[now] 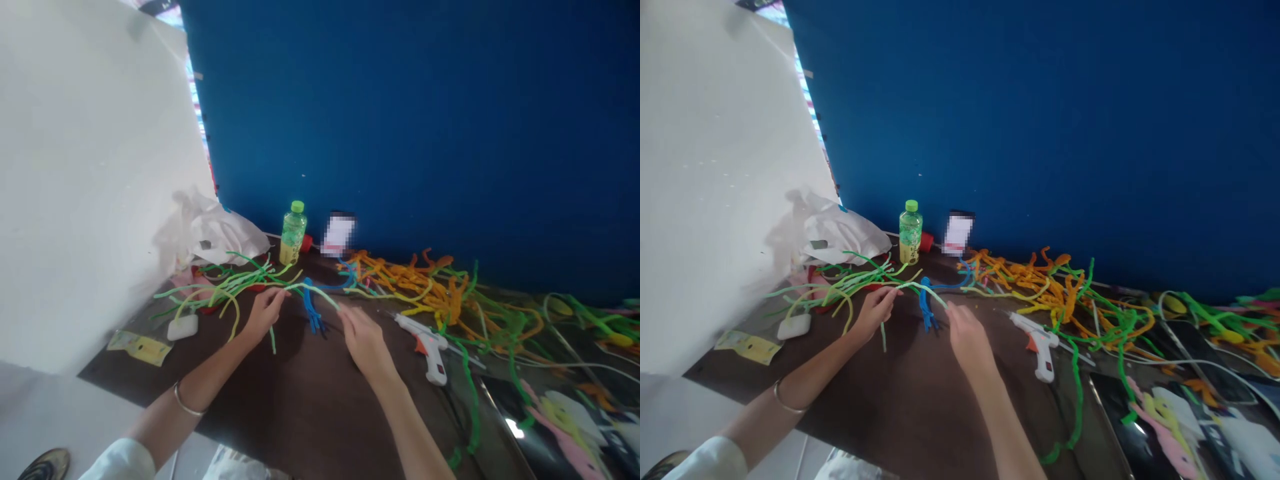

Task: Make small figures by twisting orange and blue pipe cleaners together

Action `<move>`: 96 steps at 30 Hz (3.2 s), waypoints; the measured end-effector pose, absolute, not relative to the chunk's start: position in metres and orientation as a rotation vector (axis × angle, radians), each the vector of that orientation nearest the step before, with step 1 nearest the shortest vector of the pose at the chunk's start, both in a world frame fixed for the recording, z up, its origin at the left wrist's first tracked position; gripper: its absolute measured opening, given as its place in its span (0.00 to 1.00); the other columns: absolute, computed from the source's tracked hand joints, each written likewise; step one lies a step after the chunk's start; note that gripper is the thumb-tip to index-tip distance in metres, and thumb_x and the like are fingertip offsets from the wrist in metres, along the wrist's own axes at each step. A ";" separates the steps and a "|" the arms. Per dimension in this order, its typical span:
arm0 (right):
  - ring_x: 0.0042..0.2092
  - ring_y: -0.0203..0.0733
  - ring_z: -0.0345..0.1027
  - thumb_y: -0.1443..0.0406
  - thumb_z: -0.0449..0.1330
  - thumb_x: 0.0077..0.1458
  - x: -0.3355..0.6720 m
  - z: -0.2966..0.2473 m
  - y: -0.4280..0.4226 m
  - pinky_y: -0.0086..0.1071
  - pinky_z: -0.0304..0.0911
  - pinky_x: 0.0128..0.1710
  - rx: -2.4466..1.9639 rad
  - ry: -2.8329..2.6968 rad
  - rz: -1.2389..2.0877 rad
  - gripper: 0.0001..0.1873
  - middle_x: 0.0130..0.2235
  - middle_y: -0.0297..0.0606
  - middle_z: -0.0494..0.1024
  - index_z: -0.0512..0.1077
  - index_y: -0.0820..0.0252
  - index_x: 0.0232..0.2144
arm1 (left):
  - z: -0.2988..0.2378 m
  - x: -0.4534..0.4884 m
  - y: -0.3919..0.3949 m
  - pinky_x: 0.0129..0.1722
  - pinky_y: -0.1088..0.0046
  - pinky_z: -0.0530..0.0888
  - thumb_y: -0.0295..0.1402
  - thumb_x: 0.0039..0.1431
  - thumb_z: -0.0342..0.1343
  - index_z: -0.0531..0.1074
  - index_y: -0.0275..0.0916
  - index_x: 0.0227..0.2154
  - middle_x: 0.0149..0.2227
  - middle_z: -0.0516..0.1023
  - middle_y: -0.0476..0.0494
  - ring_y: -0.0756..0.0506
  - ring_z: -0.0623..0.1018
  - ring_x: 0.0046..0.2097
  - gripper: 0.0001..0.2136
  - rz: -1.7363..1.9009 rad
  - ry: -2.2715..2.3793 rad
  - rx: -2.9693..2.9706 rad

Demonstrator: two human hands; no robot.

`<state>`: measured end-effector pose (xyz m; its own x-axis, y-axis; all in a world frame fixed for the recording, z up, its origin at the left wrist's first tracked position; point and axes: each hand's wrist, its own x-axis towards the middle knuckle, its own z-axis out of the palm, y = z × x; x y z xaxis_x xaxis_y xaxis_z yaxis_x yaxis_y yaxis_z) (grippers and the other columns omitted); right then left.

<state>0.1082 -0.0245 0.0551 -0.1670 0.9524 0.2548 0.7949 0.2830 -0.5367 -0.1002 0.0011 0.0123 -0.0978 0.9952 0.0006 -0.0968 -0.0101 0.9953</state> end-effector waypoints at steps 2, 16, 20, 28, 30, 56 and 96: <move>0.33 0.42 0.69 0.61 0.43 0.58 0.099 0.052 -0.028 0.33 0.62 0.39 -1.530 -1.925 0.595 0.19 0.29 0.42 0.75 0.71 0.62 0.39 | 0.017 -0.099 0.000 0.14 0.82 0.51 0.46 0.49 0.52 0.67 0.35 0.28 0.14 0.52 0.58 0.58 0.54 0.15 0.17 1.365 1.144 1.007; 0.18 0.24 0.41 0.55 0.64 0.39 0.043 0.033 -0.048 0.24 0.32 0.17 -1.254 -1.105 1.828 0.17 0.14 0.25 0.56 0.73 0.67 0.22 | 0.017 -0.084 -0.008 0.17 0.84 0.55 0.46 0.48 0.56 0.60 0.38 0.28 0.20 0.57 0.56 0.58 0.57 0.20 0.16 1.435 0.804 0.585; 0.18 0.24 0.43 0.57 0.66 0.37 0.043 0.033 -0.048 0.24 0.32 0.16 -1.228 -1.050 1.963 0.17 0.13 0.27 0.60 0.72 0.67 0.21 | 0.014 -0.081 -0.011 0.20 0.84 0.60 0.43 0.48 0.56 0.62 0.38 0.29 0.21 0.59 0.55 0.58 0.61 0.21 0.14 1.428 0.788 0.525; 0.19 0.25 0.46 0.57 0.65 0.39 0.050 0.031 -0.049 0.24 0.36 0.17 -1.119 -1.001 1.684 0.15 0.19 0.31 0.69 0.71 0.64 0.22 | 0.012 -0.079 -0.013 0.28 0.78 0.68 0.39 0.43 0.61 0.69 0.34 0.38 0.34 0.72 0.42 0.51 0.72 0.31 0.19 1.150 0.694 0.635; 0.19 0.25 0.44 0.58 0.65 0.38 0.055 0.028 -0.048 0.25 0.36 0.17 -1.115 -0.930 1.565 0.14 0.18 0.28 0.64 0.70 0.64 0.20 | 0.013 -0.079 -0.017 0.32 0.76 0.69 0.36 0.43 0.61 0.70 0.34 0.39 0.35 0.73 0.41 0.50 0.73 0.33 0.18 1.061 0.685 0.766; 0.19 0.24 0.45 0.63 0.68 0.36 0.061 0.012 -0.045 0.25 0.35 0.17 -1.053 -0.741 1.594 0.09 0.22 0.32 0.69 0.73 0.63 0.19 | 0.011 -0.080 -0.024 0.31 0.73 0.73 0.38 0.43 0.61 0.77 0.32 0.29 0.25 0.77 0.42 0.49 0.75 0.27 0.13 0.886 0.921 1.072; 0.18 0.30 0.56 0.54 0.60 0.45 0.068 0.021 -0.044 0.24 0.52 0.16 -1.280 -1.206 1.169 0.16 0.17 0.29 0.65 0.65 0.61 0.21 | 0.010 -0.087 -0.021 0.33 0.70 0.73 0.40 0.40 0.62 0.76 0.30 0.33 0.27 0.77 0.40 0.48 0.76 0.28 0.19 0.685 0.882 1.130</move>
<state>0.0685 -0.0436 0.0208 0.0418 0.9989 -0.0192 0.0499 -0.0213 -0.9985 -0.0872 -0.0207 0.0101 0.4970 0.8330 -0.2430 -0.0290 0.2958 0.9548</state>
